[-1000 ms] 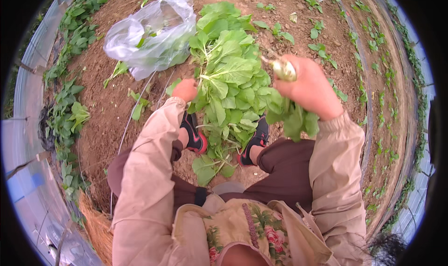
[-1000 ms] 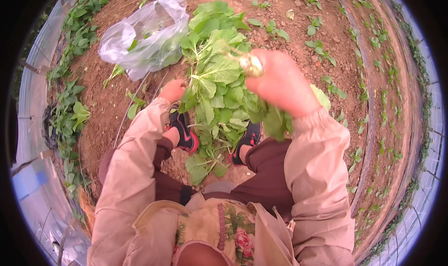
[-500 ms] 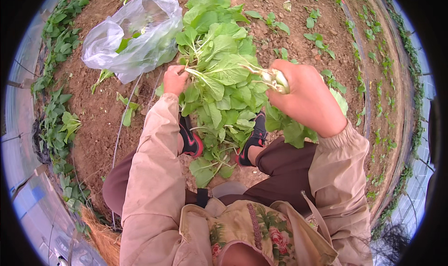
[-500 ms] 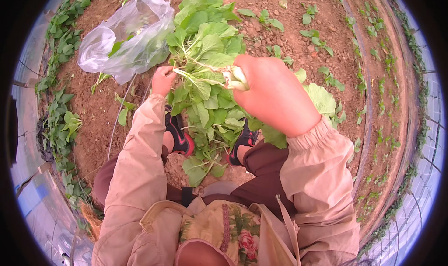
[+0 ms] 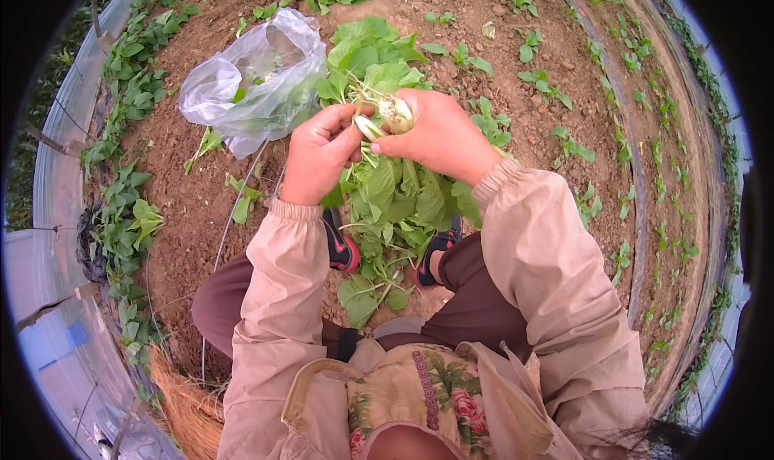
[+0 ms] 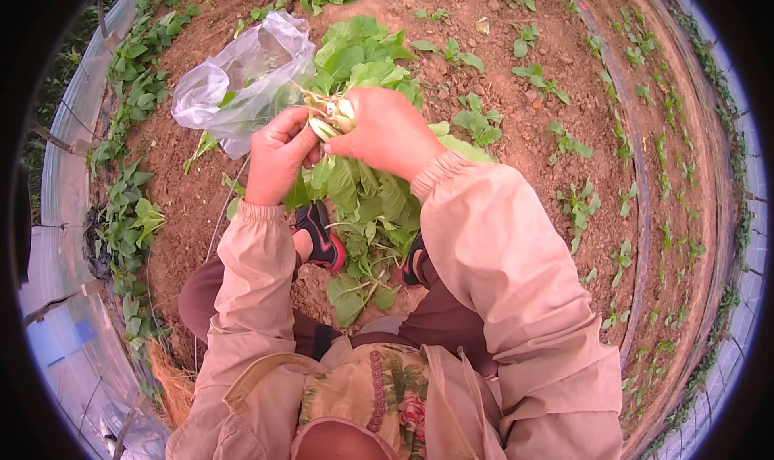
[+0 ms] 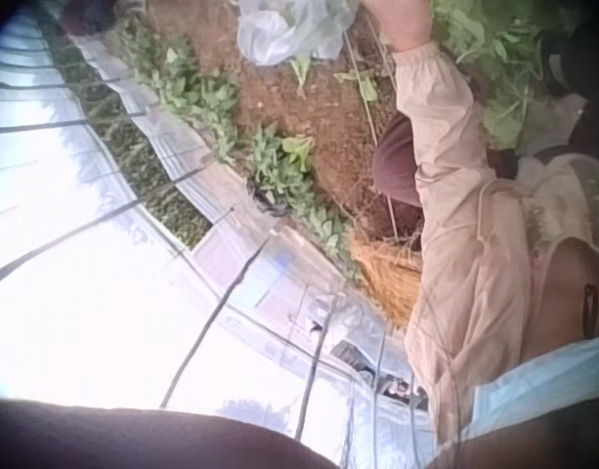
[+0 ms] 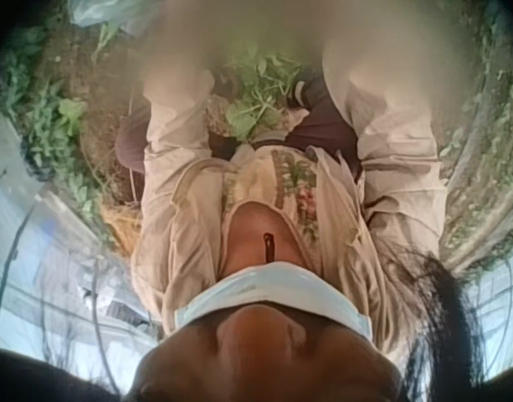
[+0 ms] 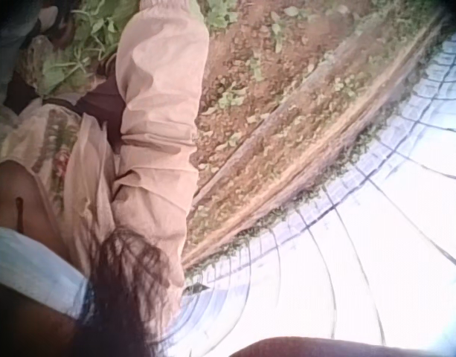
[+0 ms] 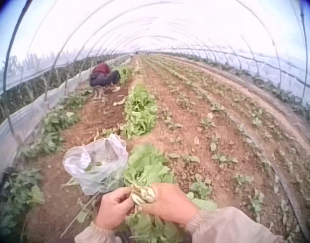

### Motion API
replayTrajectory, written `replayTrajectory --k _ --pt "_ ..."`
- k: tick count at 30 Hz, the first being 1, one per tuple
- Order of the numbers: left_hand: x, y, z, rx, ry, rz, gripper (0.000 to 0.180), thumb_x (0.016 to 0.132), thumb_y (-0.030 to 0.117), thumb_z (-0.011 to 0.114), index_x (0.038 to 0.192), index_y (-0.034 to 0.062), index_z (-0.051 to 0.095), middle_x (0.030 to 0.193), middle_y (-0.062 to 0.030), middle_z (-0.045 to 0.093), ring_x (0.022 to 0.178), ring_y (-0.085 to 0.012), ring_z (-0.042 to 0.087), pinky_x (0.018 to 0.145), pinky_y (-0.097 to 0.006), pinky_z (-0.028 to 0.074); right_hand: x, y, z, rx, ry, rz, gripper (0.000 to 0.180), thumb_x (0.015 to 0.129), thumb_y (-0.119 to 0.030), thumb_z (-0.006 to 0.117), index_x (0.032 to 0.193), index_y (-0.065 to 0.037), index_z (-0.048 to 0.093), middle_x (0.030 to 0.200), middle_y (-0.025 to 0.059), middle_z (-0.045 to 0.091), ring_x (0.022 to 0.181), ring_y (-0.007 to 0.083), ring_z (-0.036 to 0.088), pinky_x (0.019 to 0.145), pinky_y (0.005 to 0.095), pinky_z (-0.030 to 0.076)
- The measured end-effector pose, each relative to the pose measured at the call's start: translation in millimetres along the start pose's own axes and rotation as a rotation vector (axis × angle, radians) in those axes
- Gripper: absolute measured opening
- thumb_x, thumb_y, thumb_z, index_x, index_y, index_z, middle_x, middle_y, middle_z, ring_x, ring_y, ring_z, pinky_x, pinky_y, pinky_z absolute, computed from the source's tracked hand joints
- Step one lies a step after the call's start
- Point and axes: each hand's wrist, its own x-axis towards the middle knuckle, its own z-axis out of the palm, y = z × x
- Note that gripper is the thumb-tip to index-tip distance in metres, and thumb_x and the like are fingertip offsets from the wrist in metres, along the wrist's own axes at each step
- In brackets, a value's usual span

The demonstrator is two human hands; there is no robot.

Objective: The person gathers green leafy vegetables by hand from the soil, groups them together, and places them into a clear plastic bag.

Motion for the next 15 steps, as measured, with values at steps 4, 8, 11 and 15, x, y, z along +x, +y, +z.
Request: replayTrajectory --k 4,8,11,15 --pt "-26 7 19 -0.412 0.003 0.049 0.039 0.088 0.004 0.067 0.126 -0.002 0.057 0.098 -0.0012 0.068 0.076 -0.0048 0.06 0.061 -0.018 0.045 -6 2 3 0.103 -0.056 -0.015 0.03 0.073 -0.007 0.076 0.1 -0.002 0.066 0.082 0.0042 0.067 0.074 0.0106 0.059 0.069 0.0291 0.05" --pt "-30 1 22 -0.353 0.028 -0.026 0.04 0.086 0.004 0.071 0.123 0.0004 0.057 0.099 -0.0003 0.067 0.069 -0.0007 0.054 0.055 -0.016 0.038 -15 -5 6 -0.024 -0.084 -0.035 0.027 0.069 -0.011 0.074 0.094 -0.003 0.066 0.081 0.0101 0.068 0.076 0.0242 0.064 0.07 0.0361 0.051" --pt "-31 -11 25 -0.508 0.129 -0.029 0.022 0.089 0.003 0.067 0.109 0.0046 0.062 0.085 0.0011 0.065 0.053 -0.0005 0.042 0.043 -0.018 0.029 -17 -4 7 -0.028 -0.146 -0.048 0.028 0.072 -0.004 0.075 0.097 -0.002 0.065 0.079 -0.0002 0.065 0.072 0.0101 0.058 0.067 0.029 0.049" --pt "-31 -18 38 -0.796 0.203 -0.049 0.013 0.091 0.001 0.064 0.101 0.0076 0.061 0.088 -0.003 0.066 0.055 -0.0032 0.045 0.042 -0.018 0.031 -16 3 -8 0.205 -0.326 0.027 0.033 0.068 -0.004 0.077 0.098 -0.002 0.065 0.081 0.0002 0.065 0.074 0.0117 0.058 0.07 0.0286 0.049"
